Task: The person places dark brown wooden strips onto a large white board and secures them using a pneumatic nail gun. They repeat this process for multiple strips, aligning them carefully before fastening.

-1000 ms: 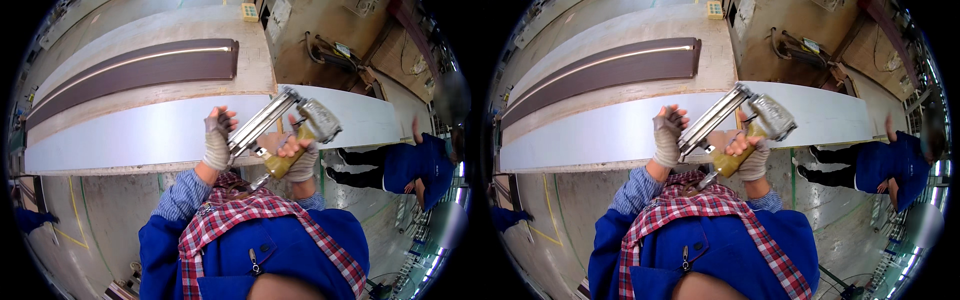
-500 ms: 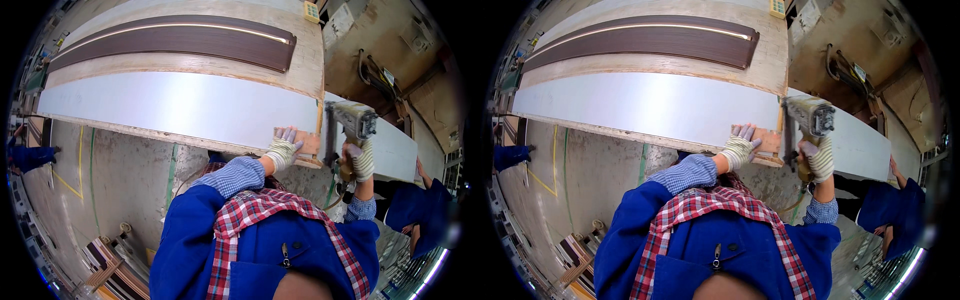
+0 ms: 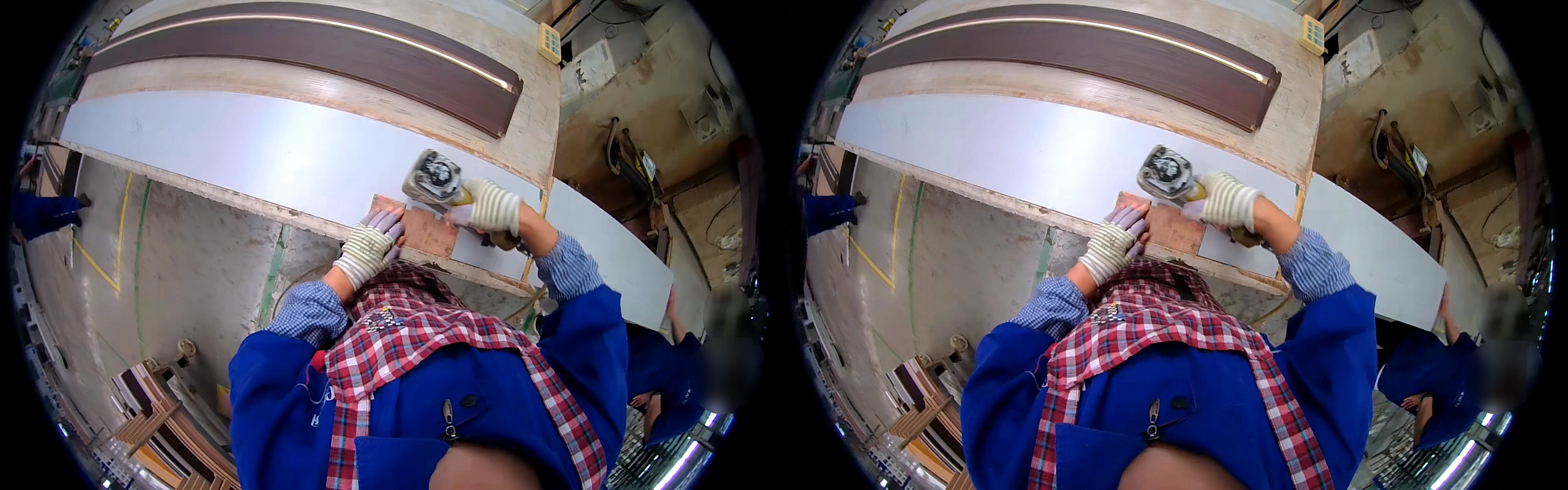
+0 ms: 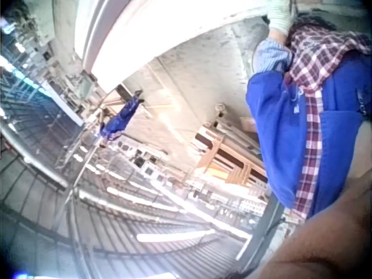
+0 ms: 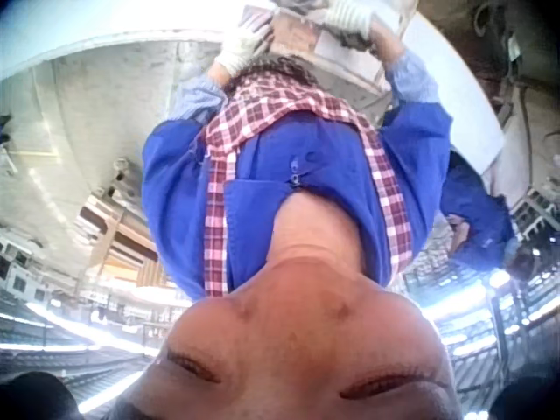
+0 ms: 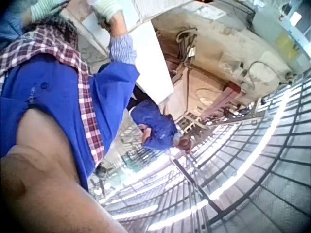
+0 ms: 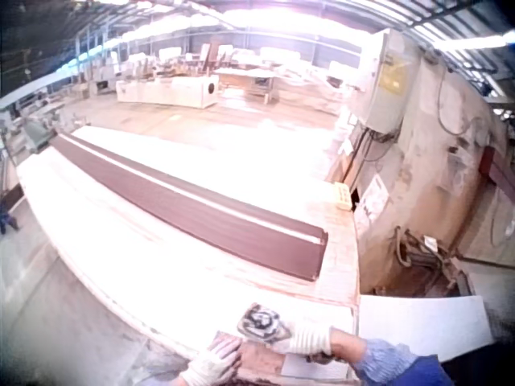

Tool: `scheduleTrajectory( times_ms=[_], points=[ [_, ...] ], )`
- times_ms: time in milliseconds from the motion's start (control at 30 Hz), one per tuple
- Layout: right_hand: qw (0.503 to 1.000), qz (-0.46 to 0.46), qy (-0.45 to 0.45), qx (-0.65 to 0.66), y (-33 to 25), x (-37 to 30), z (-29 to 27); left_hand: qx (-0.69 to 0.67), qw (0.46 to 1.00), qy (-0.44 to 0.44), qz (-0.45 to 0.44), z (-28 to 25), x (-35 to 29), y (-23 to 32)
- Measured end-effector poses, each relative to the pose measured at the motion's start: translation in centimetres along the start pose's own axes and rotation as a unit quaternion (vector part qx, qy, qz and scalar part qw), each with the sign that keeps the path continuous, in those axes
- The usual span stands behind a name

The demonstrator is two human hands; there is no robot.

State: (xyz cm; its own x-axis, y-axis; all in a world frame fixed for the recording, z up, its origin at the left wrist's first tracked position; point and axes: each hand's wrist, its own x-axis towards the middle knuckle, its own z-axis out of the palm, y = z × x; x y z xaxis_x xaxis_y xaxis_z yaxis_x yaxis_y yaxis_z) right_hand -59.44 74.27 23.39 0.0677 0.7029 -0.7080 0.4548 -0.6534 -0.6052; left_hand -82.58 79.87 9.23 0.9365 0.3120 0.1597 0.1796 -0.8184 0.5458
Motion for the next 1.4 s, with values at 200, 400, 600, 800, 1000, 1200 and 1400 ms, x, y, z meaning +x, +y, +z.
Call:
scheduleTrajectory(
  times_ms=[200, 400, 600, 800, 1000, 1200, 1400],
  points=[
    [0.995, 0.047, -0.080, -0.042, -1.7, 1.6, -1.6, 0.000, 0.994, 0.105, -0.039, 0.1, -1.4, -1.2],
    [0.983, -0.048, -0.076, -0.161, -1.0, 1.1, 0.3, -0.009, 0.991, 0.098, -0.091, -1.4, -0.6, -0.4],
    [0.987, -0.011, -0.095, -0.130, 1.0, 0.9, 0.1, 0.038, 0.993, -0.034, -0.111, -1.6, 1.3, -0.8],
    [0.990, 0.023, -0.087, -0.108, 4.5, -4.1, -1.4, 0.006, 0.995, -0.085, -0.058, 1.4, 3.0, 2.9],
    [0.992, -0.006, -0.050, -0.119, 9.4, -7.8, -3.0, -0.008, 0.995, -0.095, 0.000, 4.2, 5.4, 6.8],
    [0.989, 0.050, -0.054, -0.132, 12.7, -11.2, -4.8, -0.019, 0.992, -0.122, 0.039, 6.5, 7.5, 10.1],
    [0.993, 0.083, -0.054, -0.066, 16.0, -13.8, -6.2, -0.045, 0.987, -0.135, 0.075, 8.4, 9.2, 12.6]
  ],
)
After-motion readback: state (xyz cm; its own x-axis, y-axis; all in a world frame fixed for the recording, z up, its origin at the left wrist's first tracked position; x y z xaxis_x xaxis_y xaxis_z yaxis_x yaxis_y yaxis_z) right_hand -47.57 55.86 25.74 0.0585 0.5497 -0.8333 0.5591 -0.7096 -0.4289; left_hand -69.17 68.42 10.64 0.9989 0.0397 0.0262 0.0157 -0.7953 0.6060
